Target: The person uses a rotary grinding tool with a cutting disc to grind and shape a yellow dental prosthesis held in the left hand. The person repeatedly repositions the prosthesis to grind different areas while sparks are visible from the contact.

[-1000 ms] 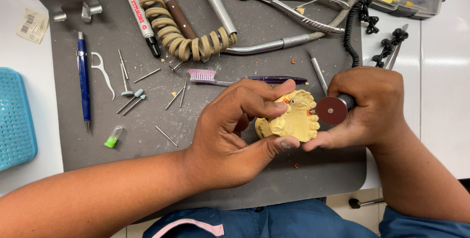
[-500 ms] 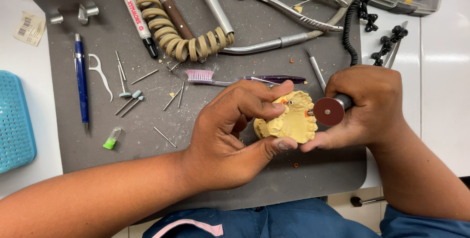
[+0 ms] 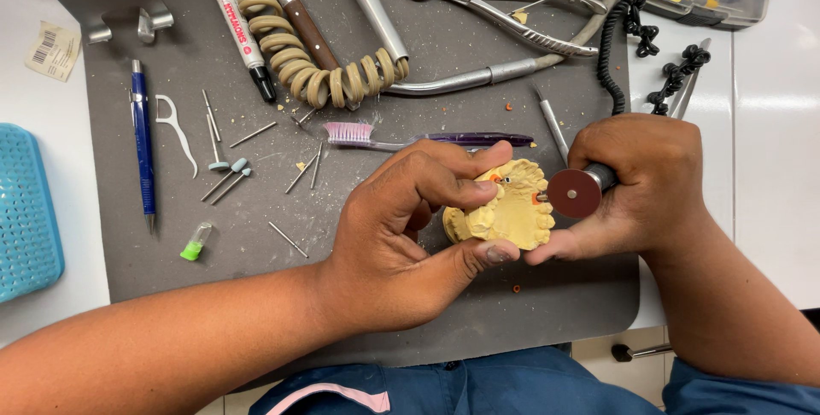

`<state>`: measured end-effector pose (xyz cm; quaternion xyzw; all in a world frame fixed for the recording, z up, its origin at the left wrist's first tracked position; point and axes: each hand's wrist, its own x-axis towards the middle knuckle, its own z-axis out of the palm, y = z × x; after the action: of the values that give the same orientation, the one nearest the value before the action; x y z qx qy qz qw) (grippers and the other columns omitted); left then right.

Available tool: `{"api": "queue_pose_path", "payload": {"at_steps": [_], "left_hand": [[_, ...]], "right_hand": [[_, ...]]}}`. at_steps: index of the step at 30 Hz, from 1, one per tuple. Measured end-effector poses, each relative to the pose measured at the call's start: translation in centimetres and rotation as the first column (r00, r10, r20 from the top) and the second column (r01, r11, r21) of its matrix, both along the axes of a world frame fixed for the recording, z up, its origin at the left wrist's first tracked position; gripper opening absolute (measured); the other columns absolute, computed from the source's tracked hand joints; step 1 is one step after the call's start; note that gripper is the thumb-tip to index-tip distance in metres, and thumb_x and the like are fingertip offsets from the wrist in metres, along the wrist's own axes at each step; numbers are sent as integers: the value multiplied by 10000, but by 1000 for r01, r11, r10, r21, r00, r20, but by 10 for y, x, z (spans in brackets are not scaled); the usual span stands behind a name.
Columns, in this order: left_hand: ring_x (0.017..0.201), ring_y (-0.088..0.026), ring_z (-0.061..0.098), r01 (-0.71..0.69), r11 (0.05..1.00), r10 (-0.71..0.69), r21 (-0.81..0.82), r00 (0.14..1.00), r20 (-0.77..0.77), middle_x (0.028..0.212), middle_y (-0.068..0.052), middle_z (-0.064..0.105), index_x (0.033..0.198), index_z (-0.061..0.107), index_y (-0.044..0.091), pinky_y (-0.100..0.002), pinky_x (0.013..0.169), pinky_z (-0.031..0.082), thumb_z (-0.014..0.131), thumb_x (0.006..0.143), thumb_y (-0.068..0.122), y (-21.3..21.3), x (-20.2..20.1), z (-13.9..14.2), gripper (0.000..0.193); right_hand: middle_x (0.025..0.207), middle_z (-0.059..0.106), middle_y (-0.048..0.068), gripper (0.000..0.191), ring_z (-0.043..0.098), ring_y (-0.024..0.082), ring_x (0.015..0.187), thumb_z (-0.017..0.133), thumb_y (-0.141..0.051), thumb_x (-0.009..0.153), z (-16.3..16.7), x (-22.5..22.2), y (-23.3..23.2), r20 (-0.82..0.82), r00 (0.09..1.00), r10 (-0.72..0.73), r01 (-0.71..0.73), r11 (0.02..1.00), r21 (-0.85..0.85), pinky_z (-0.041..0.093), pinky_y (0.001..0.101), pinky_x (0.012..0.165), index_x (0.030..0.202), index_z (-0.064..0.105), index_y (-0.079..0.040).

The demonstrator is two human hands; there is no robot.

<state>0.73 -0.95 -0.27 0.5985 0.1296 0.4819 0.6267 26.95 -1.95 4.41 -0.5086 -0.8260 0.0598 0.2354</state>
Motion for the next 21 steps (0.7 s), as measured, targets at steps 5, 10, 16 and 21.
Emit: {"api": "queue_pose_path", "payload": {"at_steps": [5,10,16,21], "left_hand": [[1367,-247,570,4,1000,-4,4,1000,-6,1313,-152,591,1209,545,28,-298,1180,566,810,995,20,0,0,1,341],[1395,-253,591,6,1000,-6,5,1000,-9,1305,-149,593,1210,541,27,-298,1184,563,809,995,18,0,0,2,344],[1401,-259,606,-3,1000,4,8,1000,-13,1290,-148,596,1197,547,24,-297,1180,561,814,988,18,1,-1,2,339],[1399,-263,601,0,1000,0,4,1000,-7,1284,-147,599,1192,548,22,-297,1180,562,814,988,21,0,0,2,335]], "right_hand": [[546,483,48,770,519,196,495,874,-748,457,0,0,0,-24,1000,3,-3,1000,-15,366,308,484,623,563,-63],[530,472,47,765,511,198,484,872,-742,433,1,0,-1,-22,1000,-13,12,999,-50,360,315,478,609,565,-65],[537,481,50,770,517,199,487,873,-747,442,0,0,-1,-17,1000,-2,2,1000,-21,363,313,479,614,566,-61],[531,477,51,766,513,200,482,872,-741,443,-1,1,-1,-24,1000,-2,2,1000,-19,362,313,476,603,560,-60]]}}
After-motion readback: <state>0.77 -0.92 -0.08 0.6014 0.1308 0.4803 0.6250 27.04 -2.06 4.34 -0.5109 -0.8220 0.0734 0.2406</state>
